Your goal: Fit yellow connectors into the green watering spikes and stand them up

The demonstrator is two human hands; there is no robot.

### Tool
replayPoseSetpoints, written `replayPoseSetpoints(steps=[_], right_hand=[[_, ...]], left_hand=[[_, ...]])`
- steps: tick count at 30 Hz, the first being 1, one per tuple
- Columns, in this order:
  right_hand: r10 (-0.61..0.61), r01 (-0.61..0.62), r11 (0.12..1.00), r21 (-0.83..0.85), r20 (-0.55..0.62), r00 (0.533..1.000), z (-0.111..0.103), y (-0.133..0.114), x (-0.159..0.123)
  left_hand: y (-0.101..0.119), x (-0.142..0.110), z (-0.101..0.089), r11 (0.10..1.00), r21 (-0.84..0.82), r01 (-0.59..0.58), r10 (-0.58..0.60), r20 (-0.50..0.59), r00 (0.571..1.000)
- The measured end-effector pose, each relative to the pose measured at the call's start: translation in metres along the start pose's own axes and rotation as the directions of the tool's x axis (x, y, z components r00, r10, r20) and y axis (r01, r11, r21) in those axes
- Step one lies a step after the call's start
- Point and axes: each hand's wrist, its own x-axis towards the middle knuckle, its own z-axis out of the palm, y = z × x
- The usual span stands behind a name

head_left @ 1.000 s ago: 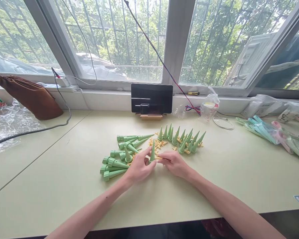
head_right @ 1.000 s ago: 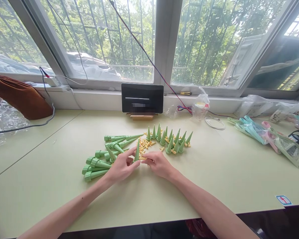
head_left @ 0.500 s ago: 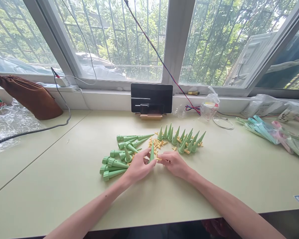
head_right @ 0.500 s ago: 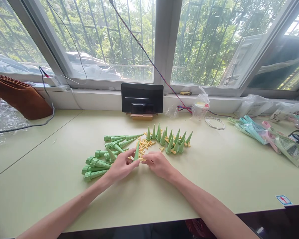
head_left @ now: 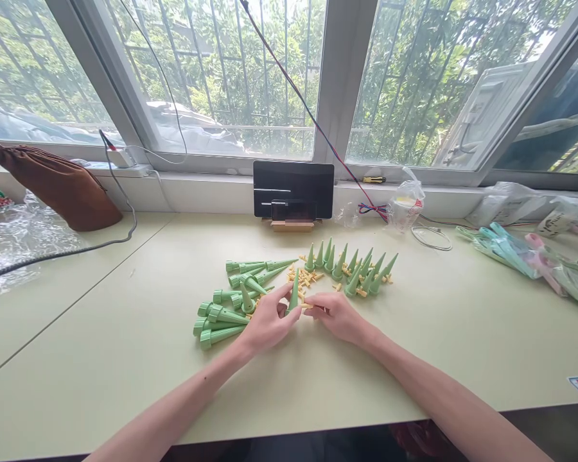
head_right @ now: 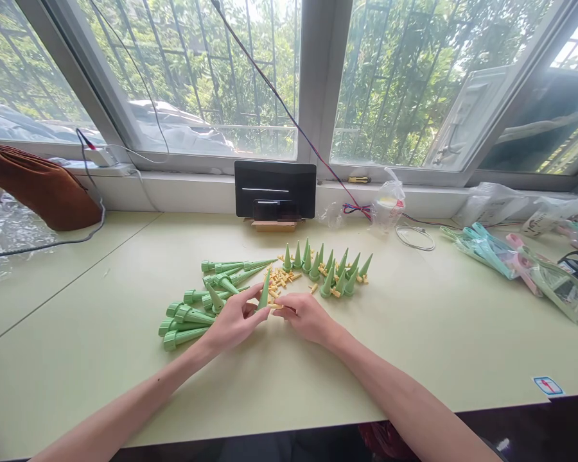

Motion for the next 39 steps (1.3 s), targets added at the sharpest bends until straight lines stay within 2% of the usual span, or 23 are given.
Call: replayPoseSetpoints(steps=[6, 11, 17, 27, 39], right_hand=[[0.012, -0.012, 1.0, -0.003, -0.011, 1.0, 0.0, 0.0004, -0.0001], [-0.006, 0.002, 0.999, -0.054, -0.073, 0.997, 0.0012, 0.003, -0.0009], [0.002, -0.005, 1.0, -0.025, -0.102, 0.995, 0.0027, 0.0034, -0.001], [0.016, -0.016, 1.0, 0.008, -0.083, 0.996, 0.001, 0.0015, -0.0007], [0.047, -0.047, 0.999, 0.006, -0.021, 0.999, 0.0007, 0.0015, -0.0017]], left_hand=[[-0.0004, 0.0013, -0.0007, 0.994, -0.095, 0.058, -0.056, 0.023, 0.998], [0.0027, 0.0025, 0.0, 0.974, -0.184, 0.133, -0.129, 0.03, 0.991], [0.0037, 0.0025, -0.0002, 0.958, -0.225, 0.179, -0.177, 0.027, 0.984], [0.0033, 0.0021, -0.0007, 0.984, -0.154, 0.086, -0.083, 0.027, 0.996], [-0.0013, 0.0014, -0.0001, 0.994, -0.083, 0.071, -0.071, 0.002, 0.997]])
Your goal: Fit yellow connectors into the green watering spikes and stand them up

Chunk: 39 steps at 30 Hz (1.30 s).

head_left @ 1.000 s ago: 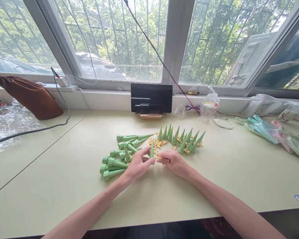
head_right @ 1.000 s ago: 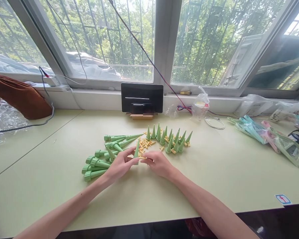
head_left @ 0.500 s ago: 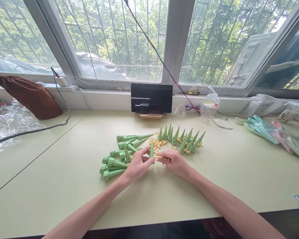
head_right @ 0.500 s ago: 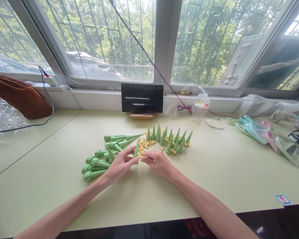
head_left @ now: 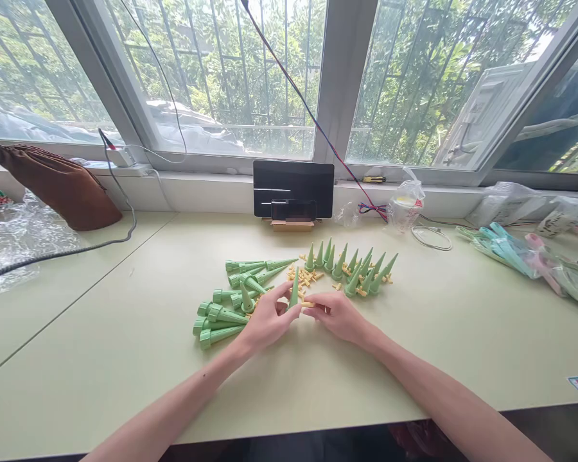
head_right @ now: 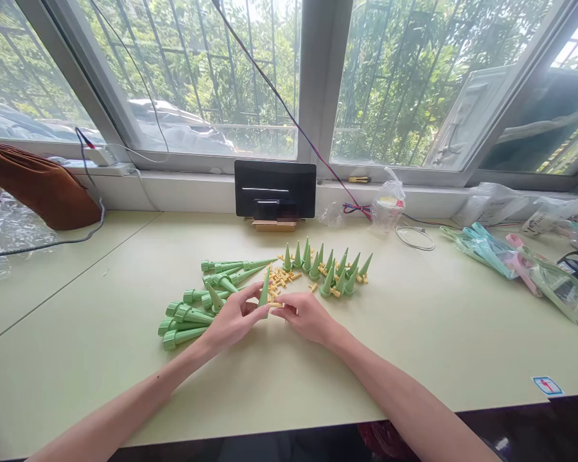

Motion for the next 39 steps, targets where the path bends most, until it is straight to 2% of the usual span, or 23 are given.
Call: replayPoseSetpoints(steps=[10, 17, 26, 32, 39], right_hand=[[0.047, -0.047, 0.999, 0.001, 0.042, 0.998, -0.0018, -0.0038, -0.0001], [0.035, -0.036, 0.999, 0.031, 0.05, 0.998, -0.0014, -0.0026, 0.0004], [0.08, -0.083, 0.995, 0.052, 0.07, 0.994, -0.0023, -0.0027, -0.0005], [0.042, -0.044, 0.998, 0.036, 0.055, 0.998, -0.0022, -0.0053, 0.0002], [0.021, -0.025, 0.999, 0.047, 0.077, 0.997, -0.0019, -0.0051, -0.0009]], left_hand=[[-0.0053, 0.001, -0.0012, 0.999, -0.033, -0.024, 0.024, 0.012, 1.0], [-0.0015, 0.0, -0.0007, 0.997, -0.063, -0.045, 0.047, 0.026, 0.999], [-0.0018, -0.0006, -0.0011, 0.993, -0.089, -0.082, 0.086, 0.053, 0.995], [-0.0037, 0.0003, 0.001, 0.991, -0.125, -0.039, 0.043, 0.03, 0.999], [-0.0023, 0.0002, 0.0006, 0.991, -0.12, -0.053, 0.059, 0.044, 0.997]])
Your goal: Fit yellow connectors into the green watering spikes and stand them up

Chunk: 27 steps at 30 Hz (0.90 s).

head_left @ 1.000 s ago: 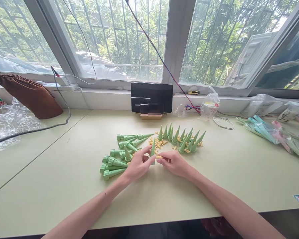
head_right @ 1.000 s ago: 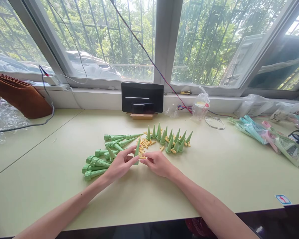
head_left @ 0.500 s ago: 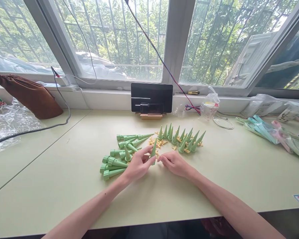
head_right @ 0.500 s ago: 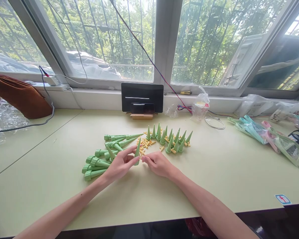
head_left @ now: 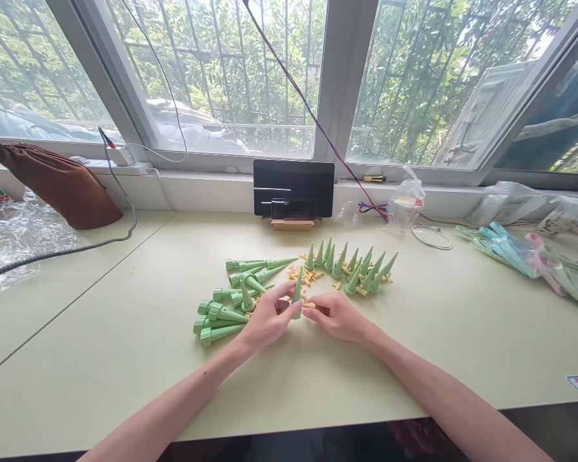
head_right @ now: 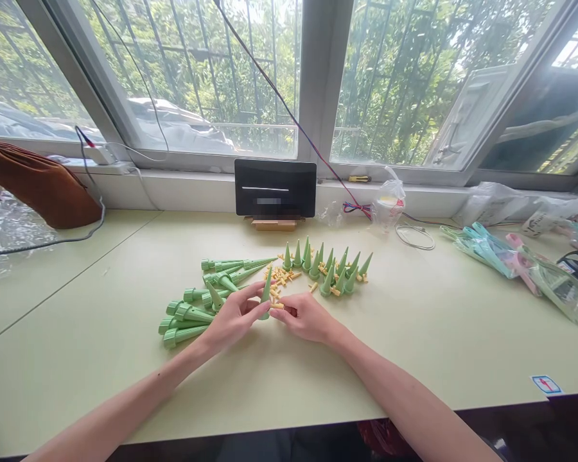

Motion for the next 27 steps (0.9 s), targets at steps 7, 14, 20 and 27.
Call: replayPoseSetpoints(steps=[7, 14, 20, 27], right_hand=[[0.012, -0.012, 1.0, -0.02, 0.01, 1.0, -0.0002, -0.0011, 0.0005], [-0.03, 0.03, 0.997, -0.073, -0.004, 1.0, 0.0006, 0.0004, 0.0004], [-0.035, 0.035, 0.997, -0.074, -0.005, 0.999, 0.0009, 0.0009, 0.0002], [0.005, -0.004, 0.998, -0.063, 0.014, 1.0, 0.0002, 0.0003, 0.0001]], left_hand=[[0.0001, 0.0003, 0.0002, 1.0, -0.005, -0.004, 0.004, 0.008, 1.0], [0.0027, -0.0005, 0.0005, 0.999, 0.005, 0.053, -0.053, -0.012, 0.999], [0.0044, -0.0001, 0.0, 0.999, 0.013, 0.051, -0.051, 0.005, 0.999], [0.0006, -0.0003, 0.0003, 0.998, 0.02, 0.053, -0.053, -0.012, 0.999]])
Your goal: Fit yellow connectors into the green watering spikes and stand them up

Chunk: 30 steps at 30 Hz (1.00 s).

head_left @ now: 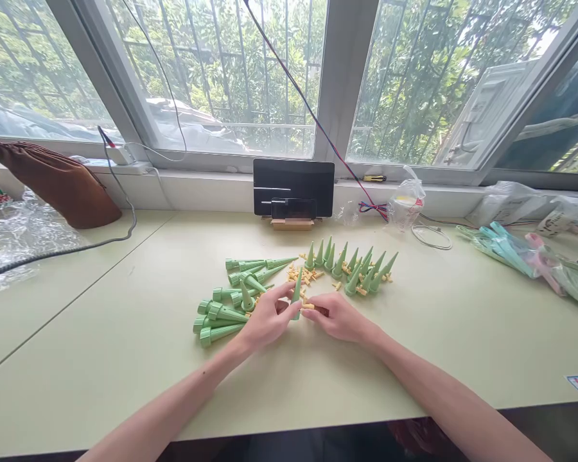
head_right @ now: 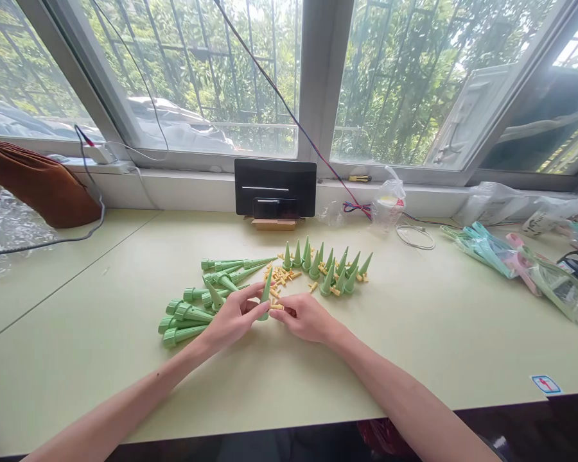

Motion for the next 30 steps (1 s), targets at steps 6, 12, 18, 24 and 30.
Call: replayPoseSetpoints(steps=[6, 12, 18, 24, 30], right_hand=[[0.016, -0.016, 1.0, 0.023, 0.03, 0.999, -0.0008, 0.0004, 0.0002], [0.015, -0.017, 0.999, 0.043, 0.046, 0.999, -0.0019, -0.0024, 0.0008], [0.01, -0.009, 1.0, 0.023, -0.023, 1.0, -0.0011, -0.0042, 0.0006], [0.009, -0.009, 1.0, 0.0, -0.046, 0.999, 0.0005, -0.0009, 0.0006], [0.024, -0.024, 1.0, -0.003, -0.011, 1.0, 0.0008, -0.0001, 0.0013]], left_hand=[[-0.0032, 0.0005, -0.0015, 0.998, 0.029, -0.055, 0.054, 0.016, 0.998], [-0.0017, 0.0003, -0.0028, 0.995, 0.033, -0.094, 0.093, 0.029, 0.995], [0.0012, -0.0001, -0.0028, 0.995, 0.031, -0.093, 0.092, 0.028, 0.995], [0.004, -0.0017, -0.0022, 0.993, 0.05, -0.105, 0.103, 0.032, 0.994], [0.0041, -0.0024, -0.0016, 0.992, 0.06, -0.114, 0.112, 0.029, 0.993]])
